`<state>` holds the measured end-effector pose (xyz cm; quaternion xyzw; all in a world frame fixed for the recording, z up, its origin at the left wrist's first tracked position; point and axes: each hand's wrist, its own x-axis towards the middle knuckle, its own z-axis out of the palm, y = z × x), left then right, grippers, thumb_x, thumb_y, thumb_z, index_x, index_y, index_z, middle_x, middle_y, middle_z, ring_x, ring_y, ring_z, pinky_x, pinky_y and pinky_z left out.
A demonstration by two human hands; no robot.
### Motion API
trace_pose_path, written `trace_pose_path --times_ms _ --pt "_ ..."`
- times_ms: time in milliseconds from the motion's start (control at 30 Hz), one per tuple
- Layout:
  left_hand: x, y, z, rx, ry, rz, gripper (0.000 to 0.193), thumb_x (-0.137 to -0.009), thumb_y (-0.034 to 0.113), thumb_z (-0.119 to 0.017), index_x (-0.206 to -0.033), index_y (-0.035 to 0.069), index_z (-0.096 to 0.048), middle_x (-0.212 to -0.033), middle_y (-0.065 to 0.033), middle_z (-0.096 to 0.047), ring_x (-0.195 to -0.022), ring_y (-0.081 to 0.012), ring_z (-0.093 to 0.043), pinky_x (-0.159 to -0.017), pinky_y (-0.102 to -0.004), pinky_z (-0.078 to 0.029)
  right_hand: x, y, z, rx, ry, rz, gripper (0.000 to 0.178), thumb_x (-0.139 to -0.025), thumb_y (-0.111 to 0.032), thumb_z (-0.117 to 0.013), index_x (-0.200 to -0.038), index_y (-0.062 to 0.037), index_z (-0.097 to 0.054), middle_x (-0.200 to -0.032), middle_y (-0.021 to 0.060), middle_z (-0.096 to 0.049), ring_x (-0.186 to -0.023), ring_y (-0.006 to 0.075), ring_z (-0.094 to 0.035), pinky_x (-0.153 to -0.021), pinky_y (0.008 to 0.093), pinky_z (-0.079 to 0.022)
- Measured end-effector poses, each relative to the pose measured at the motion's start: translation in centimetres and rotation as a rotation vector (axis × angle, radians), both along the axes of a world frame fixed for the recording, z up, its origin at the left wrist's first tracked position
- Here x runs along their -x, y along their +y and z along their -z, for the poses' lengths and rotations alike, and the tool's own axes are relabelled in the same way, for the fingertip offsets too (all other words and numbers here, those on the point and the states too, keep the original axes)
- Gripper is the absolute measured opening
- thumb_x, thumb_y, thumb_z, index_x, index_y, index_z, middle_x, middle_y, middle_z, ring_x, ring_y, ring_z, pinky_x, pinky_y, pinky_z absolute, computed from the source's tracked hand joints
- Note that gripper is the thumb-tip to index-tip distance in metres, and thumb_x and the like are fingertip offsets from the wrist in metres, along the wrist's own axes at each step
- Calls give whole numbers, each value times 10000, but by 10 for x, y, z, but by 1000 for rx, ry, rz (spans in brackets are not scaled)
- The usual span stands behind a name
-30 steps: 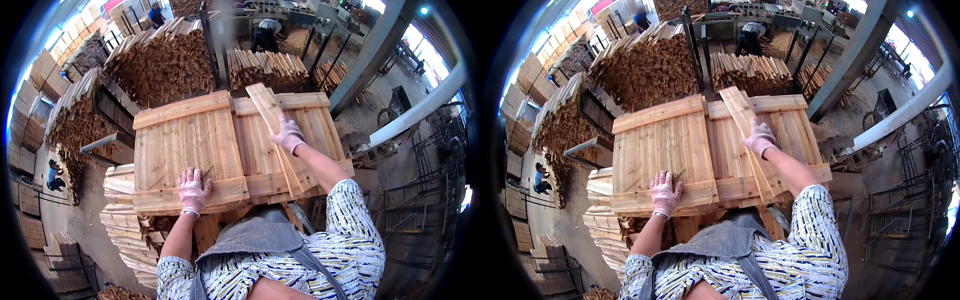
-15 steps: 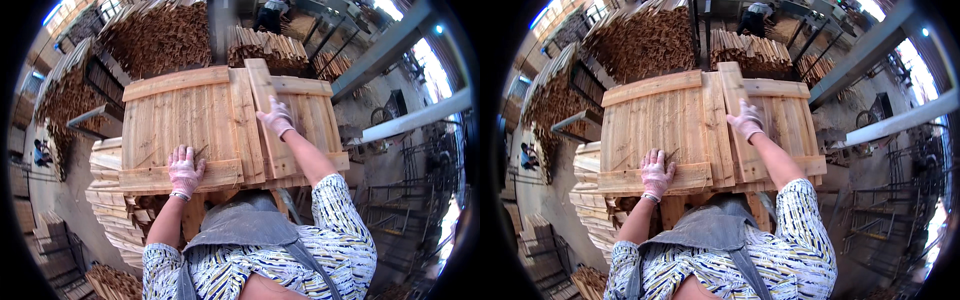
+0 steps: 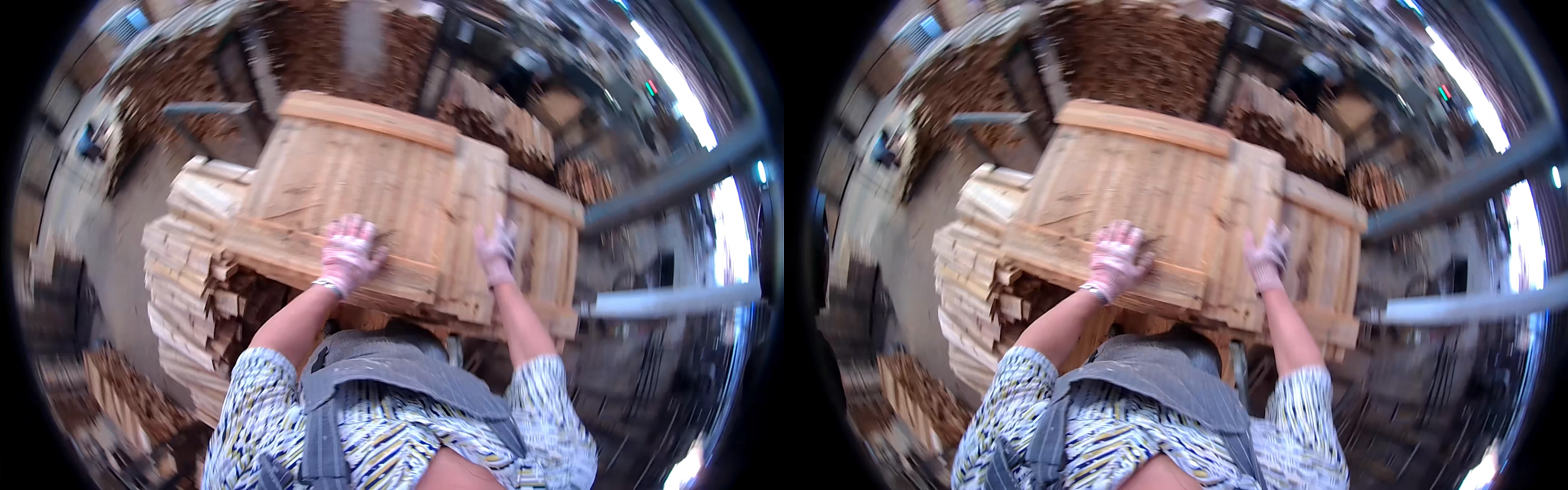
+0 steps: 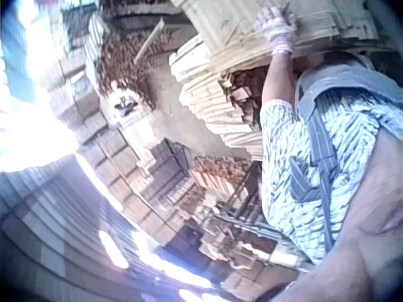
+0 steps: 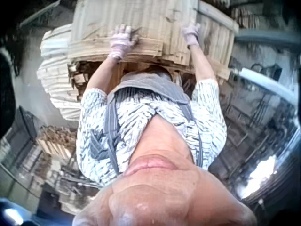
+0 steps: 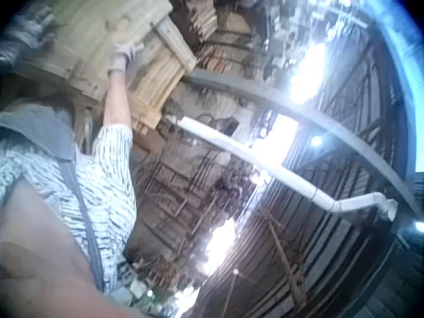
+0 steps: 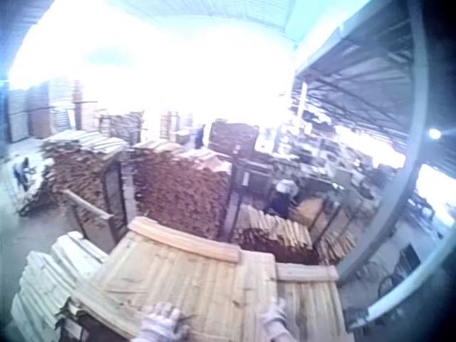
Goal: The person repeatedly picks up stacks of wooden planks from a pile and places them onto a growing stack. The worker handles the wood by hand, wearing gloves, and arranges the planks in a repetitive stacking motion within a warehouse environment.
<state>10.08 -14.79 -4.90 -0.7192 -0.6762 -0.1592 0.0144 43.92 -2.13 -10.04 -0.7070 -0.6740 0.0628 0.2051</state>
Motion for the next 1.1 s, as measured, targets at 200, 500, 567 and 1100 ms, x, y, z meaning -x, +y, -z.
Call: trace_pose_path --times_ms 200,500,567,1100 --pt "9 -42 -17 146 -180 52 551 -891 474 -592 -1224 36 -581 -1304 -204 -545 -1293 -352 -465 -1108 -495 -322 62 -121 -20 95 -338 -93 723 -911 -520 -605 -1492 -120 -446 -1540 312 -335 -1428 474 -318 -1190 515 -261" --pt "39 -104 5 126 -812 111 501 -945 400 -617 -1330 83 -584 -1413 -178 -545 -1370 -340 -453 -1160 -439 -335 27 -119 7 132 -273 -215 733 -912 -513 -619 -1504 -119 -440 -1574 299 -285 -1457 458 -265 -1208 510 -234" --pt "43 -146 7 11 -929 135 455 -952 363 -637 -1320 98 -603 -1374 -180 -580 -1336 -331 -493 -1137 -412 -382 13 -110 7 200 -126 -257 667 -954 -448 -605 -1477 -59 -460 -1551 269 -340 -1442 384 -326 -1197 453 -268" --pt "115 -511 225 -99 -1580 -1640 302 -939 370 -595 -1063 105 -670 -867 -10 -604 -735 -128 -523 -617 -317 -429 281 -319 0 1562 762 -650 395 -1028 -376 -553 -1241 -50 -614 -1083 52 -661 -981 154 -629 -907 328 -520"
